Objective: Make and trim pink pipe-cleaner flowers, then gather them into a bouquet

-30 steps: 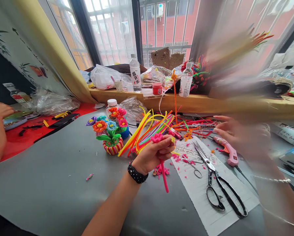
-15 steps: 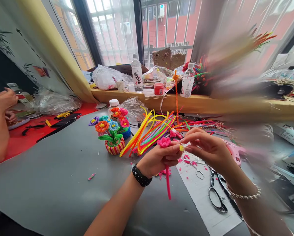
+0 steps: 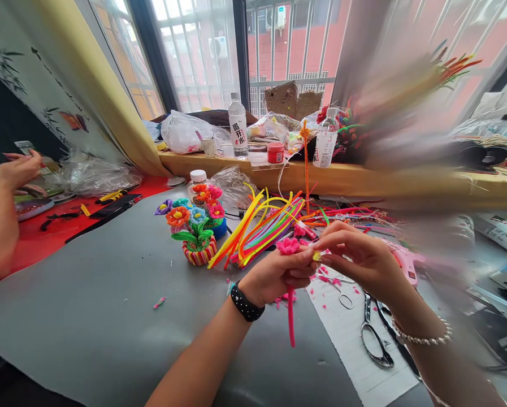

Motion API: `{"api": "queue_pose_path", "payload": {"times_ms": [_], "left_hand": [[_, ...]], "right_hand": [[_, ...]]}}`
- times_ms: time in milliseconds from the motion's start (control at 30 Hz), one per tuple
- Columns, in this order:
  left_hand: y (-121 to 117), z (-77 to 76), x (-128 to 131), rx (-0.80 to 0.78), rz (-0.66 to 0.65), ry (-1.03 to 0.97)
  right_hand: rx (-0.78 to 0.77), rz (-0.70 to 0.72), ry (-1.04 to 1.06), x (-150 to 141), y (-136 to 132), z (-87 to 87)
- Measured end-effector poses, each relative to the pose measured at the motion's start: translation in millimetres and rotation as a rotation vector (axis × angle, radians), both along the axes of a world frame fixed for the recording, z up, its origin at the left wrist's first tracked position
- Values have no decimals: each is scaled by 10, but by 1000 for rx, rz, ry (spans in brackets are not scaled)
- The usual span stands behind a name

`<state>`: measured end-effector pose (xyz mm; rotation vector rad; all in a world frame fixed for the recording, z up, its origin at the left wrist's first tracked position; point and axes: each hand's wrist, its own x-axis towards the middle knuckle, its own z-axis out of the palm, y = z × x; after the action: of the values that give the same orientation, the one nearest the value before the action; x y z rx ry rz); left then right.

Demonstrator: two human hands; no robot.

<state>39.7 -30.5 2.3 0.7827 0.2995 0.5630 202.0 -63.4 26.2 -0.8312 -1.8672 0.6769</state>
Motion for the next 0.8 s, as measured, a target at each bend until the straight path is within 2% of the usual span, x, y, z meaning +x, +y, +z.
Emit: {"api": "queue_pose_path", "payload": {"times_ms": [267, 433, 633, 800], "left_hand": [[0, -3, 11, -54, -4, -40], [8, -6, 18, -71, 57, -10], [4, -7, 42, 13, 177, 23], [-18, 19, 55, 118, 282, 64]], "right_hand": [[-46, -39, 48, -28, 12, -11], [-62, -92, 57, -48, 5, -22], [-84, -170, 59, -74, -10, -33], [-64, -179, 93, -96, 10, -55]]}}
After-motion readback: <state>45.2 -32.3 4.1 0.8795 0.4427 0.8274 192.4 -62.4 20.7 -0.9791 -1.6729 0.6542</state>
